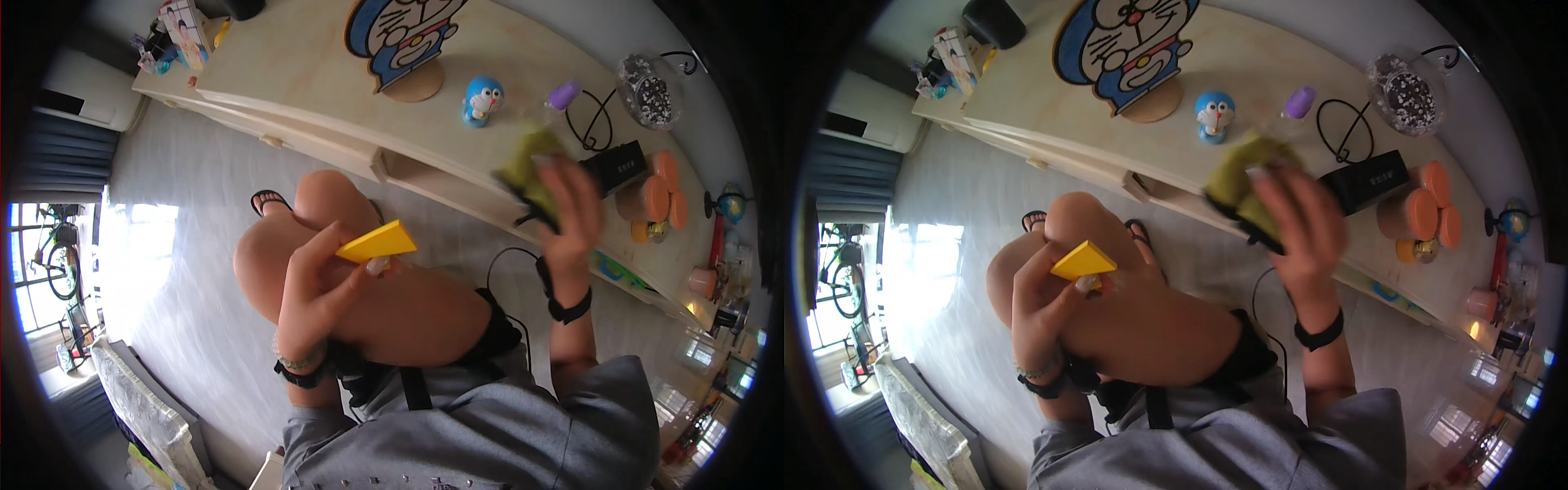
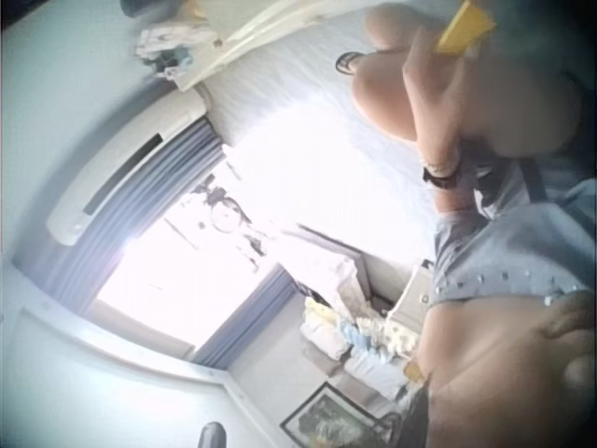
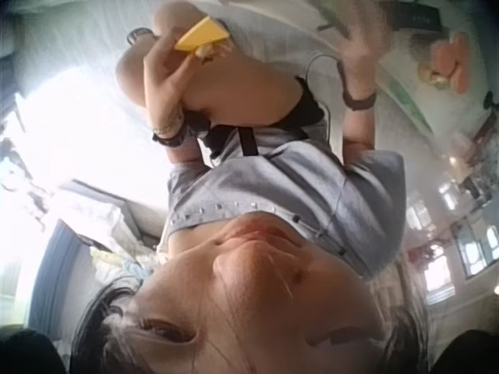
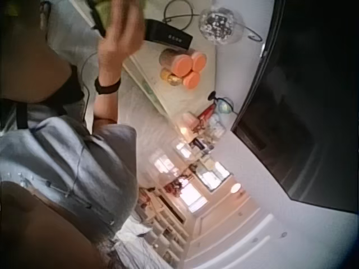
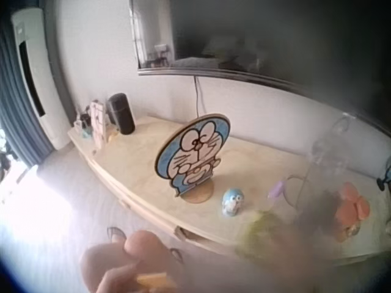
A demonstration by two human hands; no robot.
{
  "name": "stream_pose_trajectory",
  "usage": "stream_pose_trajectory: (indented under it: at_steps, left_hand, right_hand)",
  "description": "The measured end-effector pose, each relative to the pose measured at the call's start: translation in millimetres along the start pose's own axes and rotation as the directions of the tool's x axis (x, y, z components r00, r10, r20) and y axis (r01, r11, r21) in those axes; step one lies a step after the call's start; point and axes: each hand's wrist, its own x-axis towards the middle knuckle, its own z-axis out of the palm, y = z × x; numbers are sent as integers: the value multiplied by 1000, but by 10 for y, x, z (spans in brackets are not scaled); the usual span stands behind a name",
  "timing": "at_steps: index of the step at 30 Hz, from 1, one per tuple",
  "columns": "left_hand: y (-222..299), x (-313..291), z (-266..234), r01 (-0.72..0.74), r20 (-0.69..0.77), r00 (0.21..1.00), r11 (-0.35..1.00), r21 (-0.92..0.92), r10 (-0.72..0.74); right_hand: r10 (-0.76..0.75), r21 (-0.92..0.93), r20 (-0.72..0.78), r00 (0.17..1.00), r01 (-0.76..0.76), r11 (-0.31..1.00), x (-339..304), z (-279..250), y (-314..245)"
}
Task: Assembling a Pikachu toy by attaching its tail and other parts while seated at a desk.
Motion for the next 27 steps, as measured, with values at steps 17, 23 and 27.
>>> stream_pose_trajectory:
  at_steps: [17, 23, 27]
  left_hand:
    - [-16, -17, -37, -84, 129, 989, 991, 100, 71]
    - [-9, -3, -48, -137, 207, 972, 984, 115, 112]
    - [46, 0, -60, -190, 213, 965, 967, 171, 151]
  right_hand:
    - [108, -95, 210, 972, -89, 991, 108, 529, -48]
    - [124, -95, 254, 959, -103, 990, 268, 551, -59]
    - [120, -87, 213, 970, -104, 991, 282, 636, -30]
